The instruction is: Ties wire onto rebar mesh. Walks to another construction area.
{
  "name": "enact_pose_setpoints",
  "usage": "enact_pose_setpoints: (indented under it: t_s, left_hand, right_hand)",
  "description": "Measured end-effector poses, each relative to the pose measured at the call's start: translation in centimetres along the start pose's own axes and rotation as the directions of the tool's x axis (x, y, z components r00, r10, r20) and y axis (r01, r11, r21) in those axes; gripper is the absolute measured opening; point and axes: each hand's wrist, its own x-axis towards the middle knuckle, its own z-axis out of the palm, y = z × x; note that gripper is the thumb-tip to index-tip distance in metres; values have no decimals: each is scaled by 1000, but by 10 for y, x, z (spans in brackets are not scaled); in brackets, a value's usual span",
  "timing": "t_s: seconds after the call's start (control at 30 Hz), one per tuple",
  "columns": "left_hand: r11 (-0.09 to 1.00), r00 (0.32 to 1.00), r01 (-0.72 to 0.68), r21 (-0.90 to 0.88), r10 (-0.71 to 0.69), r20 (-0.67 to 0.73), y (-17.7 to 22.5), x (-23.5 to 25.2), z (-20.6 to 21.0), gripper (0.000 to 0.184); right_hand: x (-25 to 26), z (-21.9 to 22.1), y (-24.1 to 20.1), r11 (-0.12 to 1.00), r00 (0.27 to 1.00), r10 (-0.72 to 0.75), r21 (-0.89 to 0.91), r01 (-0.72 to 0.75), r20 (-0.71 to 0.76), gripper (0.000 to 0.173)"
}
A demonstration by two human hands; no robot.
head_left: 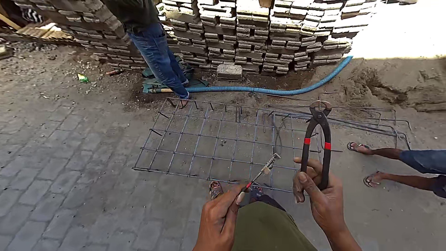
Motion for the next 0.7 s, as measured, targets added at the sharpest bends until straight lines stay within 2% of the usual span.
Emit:
enact_pose_setpoints:
  t_s: [0.1, 0.37, 0.7]
  left_hand:
    - [995, 998, -49, -83, 52, 31, 15, -4, -2, 40]
    - [979, 990, -127, -160, 135, 38, 26, -13, -4, 40]
    - [961, 983, -172, -217, 183, 29, 24, -14, 4, 40]
  right_hand:
    - [5, 14, -10, 995, 998, -64, 79, 63, 8, 30]
    - [1, 21, -33, 984, 979, -156, 103, 143, 128, 20]
    - [-8, 21, -40, 978, 973, -199, 86, 190, 118, 19]
